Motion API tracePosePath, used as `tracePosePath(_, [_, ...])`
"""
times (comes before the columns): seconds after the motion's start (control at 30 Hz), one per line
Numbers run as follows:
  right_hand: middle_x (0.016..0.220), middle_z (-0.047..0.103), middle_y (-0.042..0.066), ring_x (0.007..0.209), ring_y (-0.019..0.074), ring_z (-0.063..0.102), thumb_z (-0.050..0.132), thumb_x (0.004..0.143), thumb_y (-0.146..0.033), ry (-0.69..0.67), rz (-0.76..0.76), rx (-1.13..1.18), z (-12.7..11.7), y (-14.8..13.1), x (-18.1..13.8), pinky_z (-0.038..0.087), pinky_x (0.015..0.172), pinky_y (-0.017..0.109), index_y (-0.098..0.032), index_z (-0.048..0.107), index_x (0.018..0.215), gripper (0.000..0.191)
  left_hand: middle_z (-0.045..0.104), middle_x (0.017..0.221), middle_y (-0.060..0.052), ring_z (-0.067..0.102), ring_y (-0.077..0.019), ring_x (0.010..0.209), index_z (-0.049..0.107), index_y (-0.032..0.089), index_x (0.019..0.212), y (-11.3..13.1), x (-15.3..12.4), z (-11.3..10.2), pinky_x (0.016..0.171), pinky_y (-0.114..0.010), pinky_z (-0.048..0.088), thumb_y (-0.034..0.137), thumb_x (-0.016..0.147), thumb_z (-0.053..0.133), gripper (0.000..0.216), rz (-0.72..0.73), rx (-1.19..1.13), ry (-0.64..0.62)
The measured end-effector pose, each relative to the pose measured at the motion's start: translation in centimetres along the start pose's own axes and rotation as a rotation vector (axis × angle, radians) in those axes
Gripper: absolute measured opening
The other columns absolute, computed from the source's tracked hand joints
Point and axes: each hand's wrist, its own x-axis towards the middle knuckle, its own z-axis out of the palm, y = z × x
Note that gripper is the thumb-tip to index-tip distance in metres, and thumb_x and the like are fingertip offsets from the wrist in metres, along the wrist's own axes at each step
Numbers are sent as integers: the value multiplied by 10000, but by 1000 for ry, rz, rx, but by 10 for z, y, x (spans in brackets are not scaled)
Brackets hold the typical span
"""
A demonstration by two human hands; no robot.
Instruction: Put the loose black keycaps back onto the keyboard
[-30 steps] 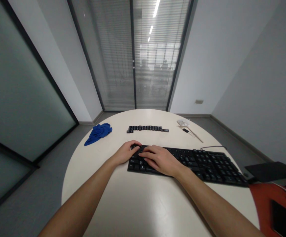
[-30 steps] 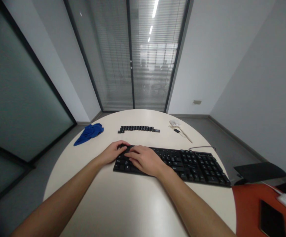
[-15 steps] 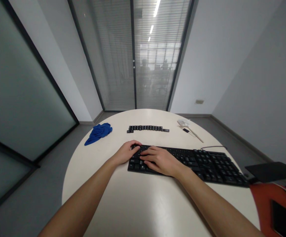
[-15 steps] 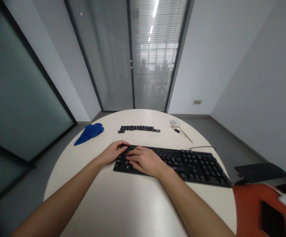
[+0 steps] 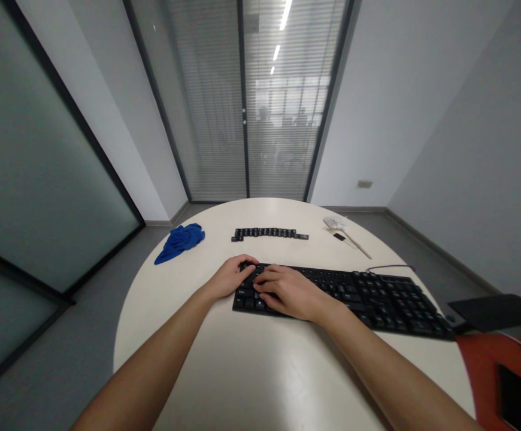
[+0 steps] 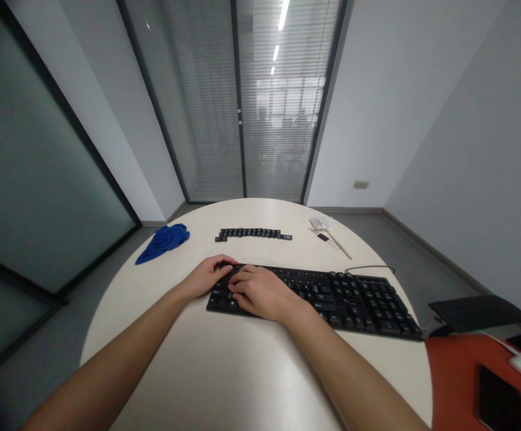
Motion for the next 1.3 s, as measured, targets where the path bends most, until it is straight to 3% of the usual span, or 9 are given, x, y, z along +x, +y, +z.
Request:
tracePosePath(0.43, [987, 712, 76, 963, 232, 655, 686, 893, -202, 70, 283, -14, 12, -7, 12, 497, 859, 357, -191, 648, 1014, 128, 754, 1053, -67, 676, -229, 1025, 724, 185, 1027, 3, 0, 1, 999, -380, 495, 253, 892, 610, 189, -16, -18, -4])
tracePosePath(0.7, [975, 727, 36, 886, 184, 671, 720, 818, -177, 173, 422, 169, 21, -3, 10, 513, 828, 310, -216, 704, 1008, 195, 747, 1065, -71, 674, -234, 1028, 722, 183, 1042, 3, 0, -4, 991, -376, 491, 257, 884, 610, 207, -5, -49, -35])
tracePosePath(0.83, [969, 747, 37, 934, 197, 661, 698, 858, -184, 161, 341, 192, 20, 1, 6, 511, 886, 329, -226, 756, 1001, 160, 745, 1079, -68, 670, -235, 1033, 719, 185, 1046, 2, 0, -4, 992, -377, 486, 254, 891, 596, 209, -7, -32, -38])
tracePosePath(1.0, [1057, 724, 70, 1028, 210, 628, 621, 917, -167, 95, 167, 150, 13, 2, 2, 512, 933, 342, -228, 759, 1114, 249, 738, 1097, -67, 659, -234, 1052, 717, 189, 1064, -2, 0, -4, 997, -367, 473, 252, 905, 588, 214, 16, -14, -47])
tracePosePath(1.17, [1021, 728, 71, 1008, 216, 639, 649, 886, -161, 136, 200, 149, 12, 3, 0, 517, 937, 359, -212, 757, 1085, 233, 738, 1099, -71, 656, -236, 1049, 719, 183, 1065, -6, 1, -3, 994, -374, 472, 257, 908, 589, 217, 22, -11, -50])
tracePosePath(1.3, [986, 754, 44, 957, 208, 668, 692, 824, -132, 188, 325, 240, 12, 2, 3, 519, 904, 344, -214, 754, 1016, 217, 741, 1089, -75, 659, -238, 1035, 717, 177, 1061, -6, 1, -3, 980, -376, 479, 261, 906, 590, 217, 19, -15, -52])
